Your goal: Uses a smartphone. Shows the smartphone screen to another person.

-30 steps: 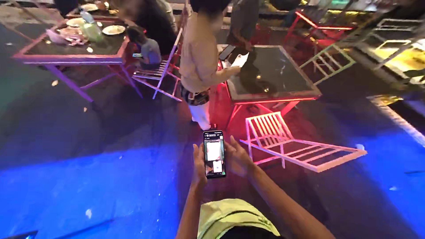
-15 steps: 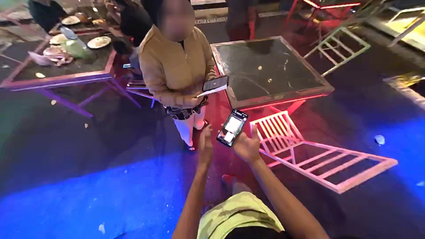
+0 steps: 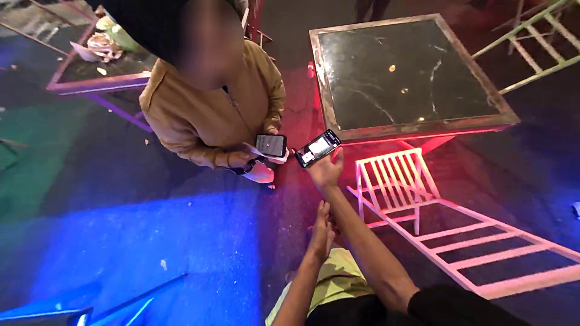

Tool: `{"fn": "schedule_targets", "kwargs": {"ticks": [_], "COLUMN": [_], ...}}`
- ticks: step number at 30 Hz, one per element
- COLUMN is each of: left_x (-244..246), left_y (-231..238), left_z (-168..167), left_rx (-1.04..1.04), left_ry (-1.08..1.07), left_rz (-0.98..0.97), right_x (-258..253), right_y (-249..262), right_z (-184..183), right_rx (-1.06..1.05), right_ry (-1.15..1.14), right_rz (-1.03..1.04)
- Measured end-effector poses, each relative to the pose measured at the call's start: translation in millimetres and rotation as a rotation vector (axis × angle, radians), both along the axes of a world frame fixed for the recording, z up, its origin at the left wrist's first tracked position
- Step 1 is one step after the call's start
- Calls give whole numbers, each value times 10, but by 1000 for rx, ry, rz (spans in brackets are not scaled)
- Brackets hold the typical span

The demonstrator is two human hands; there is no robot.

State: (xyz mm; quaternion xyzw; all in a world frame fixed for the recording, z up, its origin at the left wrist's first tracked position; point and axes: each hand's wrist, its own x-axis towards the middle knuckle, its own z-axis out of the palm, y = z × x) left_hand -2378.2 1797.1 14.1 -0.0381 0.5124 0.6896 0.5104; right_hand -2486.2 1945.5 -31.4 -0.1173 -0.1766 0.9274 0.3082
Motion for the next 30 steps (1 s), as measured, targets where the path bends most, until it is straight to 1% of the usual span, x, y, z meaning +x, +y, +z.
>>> {"fn": "schedule_targets", "kwargs": {"ticks": [3,6,12,17,21,24,26,28,29,30], "left_x": [57,125,244,409,484,509,534,633,712,799], "left_y": [-8,-63,-180,-273,-437,-540,-590,-616,-643,-642], "left_z": [-51,-35,0,73,141,199,202,228,286,368], "left_rx": [18,23,72,-18,8,23,51,106,118,111], "left_ry": [23,39,131,203,327,414,517,678,771,865], "left_rz": [2,-6,-33,-146,-198,-309,-351,-342,-327,-329], "right_x": [9,49,137,235,193,222,242,341,386,388], "right_y": [-8,-53,-159,-139,-208,-198,-164,-51,8,115], "right_z": [-35,-29,67,11,-70,-40,-52,-237,-454,-770], "right_rx": [31,24,37,67,94,119,118,184,282,438], "right_ry": [22,24,16,29,-6,-39,-28,-10,8,30], "right_rz": [1,-9,-29,-45,-3,-14,-11,-9,31,122]}}
